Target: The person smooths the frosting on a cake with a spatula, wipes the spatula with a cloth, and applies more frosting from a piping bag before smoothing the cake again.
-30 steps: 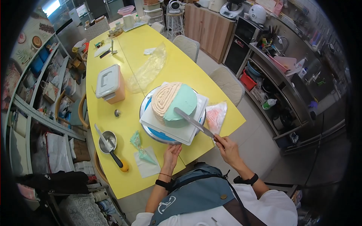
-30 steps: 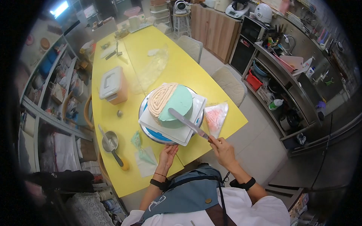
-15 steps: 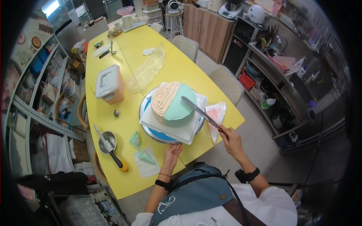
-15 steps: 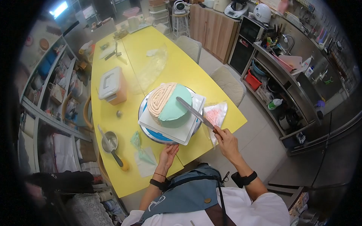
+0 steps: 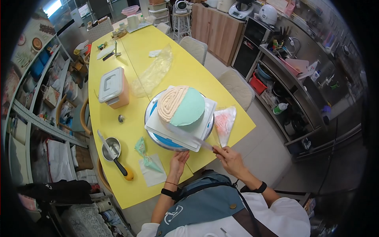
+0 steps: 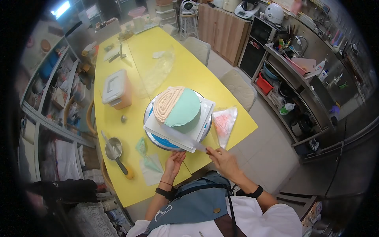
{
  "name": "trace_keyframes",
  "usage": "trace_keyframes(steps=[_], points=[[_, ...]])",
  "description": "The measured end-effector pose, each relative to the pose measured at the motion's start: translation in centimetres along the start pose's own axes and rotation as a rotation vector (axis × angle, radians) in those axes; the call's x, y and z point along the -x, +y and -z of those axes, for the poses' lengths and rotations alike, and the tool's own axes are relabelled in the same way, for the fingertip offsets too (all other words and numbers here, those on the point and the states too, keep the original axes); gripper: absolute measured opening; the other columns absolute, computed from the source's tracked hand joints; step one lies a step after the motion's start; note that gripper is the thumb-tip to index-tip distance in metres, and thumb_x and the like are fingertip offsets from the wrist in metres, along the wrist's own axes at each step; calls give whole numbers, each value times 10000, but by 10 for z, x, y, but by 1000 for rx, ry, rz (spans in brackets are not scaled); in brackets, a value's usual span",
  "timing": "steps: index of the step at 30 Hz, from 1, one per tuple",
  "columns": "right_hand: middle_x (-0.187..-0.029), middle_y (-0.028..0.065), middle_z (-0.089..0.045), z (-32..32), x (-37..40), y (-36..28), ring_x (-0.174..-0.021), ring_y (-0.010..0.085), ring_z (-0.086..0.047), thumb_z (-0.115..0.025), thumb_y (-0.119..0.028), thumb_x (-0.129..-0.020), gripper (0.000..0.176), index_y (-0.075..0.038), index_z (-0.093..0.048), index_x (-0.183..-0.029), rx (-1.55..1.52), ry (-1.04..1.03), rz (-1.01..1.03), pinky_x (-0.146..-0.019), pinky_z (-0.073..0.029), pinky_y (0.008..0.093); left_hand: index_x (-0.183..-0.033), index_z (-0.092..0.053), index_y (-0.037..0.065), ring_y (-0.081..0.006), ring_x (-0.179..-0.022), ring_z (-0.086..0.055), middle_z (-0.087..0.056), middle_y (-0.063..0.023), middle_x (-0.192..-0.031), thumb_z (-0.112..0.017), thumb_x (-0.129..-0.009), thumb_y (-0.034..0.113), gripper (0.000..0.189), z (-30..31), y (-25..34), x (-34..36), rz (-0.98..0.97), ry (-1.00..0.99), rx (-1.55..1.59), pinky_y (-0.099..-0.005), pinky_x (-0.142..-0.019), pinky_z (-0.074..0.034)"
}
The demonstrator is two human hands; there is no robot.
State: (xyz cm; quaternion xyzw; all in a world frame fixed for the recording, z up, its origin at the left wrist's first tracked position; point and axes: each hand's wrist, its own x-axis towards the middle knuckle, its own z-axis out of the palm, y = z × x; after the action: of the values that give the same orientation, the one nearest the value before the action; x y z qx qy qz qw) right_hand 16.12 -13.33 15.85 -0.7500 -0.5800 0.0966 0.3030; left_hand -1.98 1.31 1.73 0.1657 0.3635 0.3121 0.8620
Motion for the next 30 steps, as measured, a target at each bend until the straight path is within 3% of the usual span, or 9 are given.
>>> trace_keyframes(steps=[2,5,8,12,15,22,25,30], points=[[-809,86,-575,-1,1,-6,-682,251,-592,-564,-167,-827,315,-163,-566,-1142,-27,-44,51,-579,-472,345,-1258,-348,-36,-284,-1152,-465,-445,-177,-1261,-395,-899,60,375,0,1,1,6,-23,1,-367,-974,-391],[-806,87,-575,9,-4,-7,-685,250,-592,-565,-157,-825,299,-155,-580,-1123,-93,9,-35,-595,-473,343,-1268,-341,-32,-282,-1160,-456,-437,-176,-1271,-393,-904,66,380,3,1,-1,4,-31,0,-363,-980,-383],[-818,85,-582,19,-15,13,-692,256,-591,-563,-151,-823,297,-138,-580,-1120,-36,147,-82,-608,-473,345,-1273,-338,-26,-278,-1155,-460,-437,-174,-1272,-393,-904,64,383,3,1,0,0,-23,1,-363,-977,-385],[-882,131,-605,32,-25,26,-780,277,-606,-524,-107,-846,301,-60,-554,-1141,-138,202,-136,-682,-473,327,-1278,-339,-14,-275,-1139,-472,-454,-168,-1254,-406,-902,72,391,5,3,1,-20,-33,6,-360,-967,-393],[-951,157,-619,36,-26,28,-853,259,-610,-491,-89,-864,306,-28,-537,-1161,-201,184,-191,-748,-466,309,-1179,-407,-26,-288,-1100,-501,-503,-165,-1178,-407,-914,110,297,5,3,1,-72,-26,18,-386,-941,-412],[-962,159,-621,55,-24,39,-838,201,-598,-483,-104,-871,330,-14,-524,-1186,-229,260,-338,-760,-448,284,-1148,-449,0,-258,-1022,-533,-556,-131,-1088,-427,-925,201,301,29,17,-13,-96,93,52,-384,-914,-415],[-936,150,-620,62,-26,41,-811,184,-586,-494,-113,-870,336,-14,-522,-1191,-246,257,-346,-748,-445,281,-1164,-445,9,-260,-1055,-512,-537,-132,-1129,-427,-922,205,312,45,38,-23,-139,194,190,-388,-948,-392],[-885,125,-620,66,-40,26,-779,175,-583,-524,-104,-851,325,-29,-544,-1167,-216,153,-162,-712,-450,282,-1245,-389,17,-259,-1139,-451,-464,-135,-1238,-412,-916,175,366,60,53,-27,-282,234,484,-389,-1006,-350]])
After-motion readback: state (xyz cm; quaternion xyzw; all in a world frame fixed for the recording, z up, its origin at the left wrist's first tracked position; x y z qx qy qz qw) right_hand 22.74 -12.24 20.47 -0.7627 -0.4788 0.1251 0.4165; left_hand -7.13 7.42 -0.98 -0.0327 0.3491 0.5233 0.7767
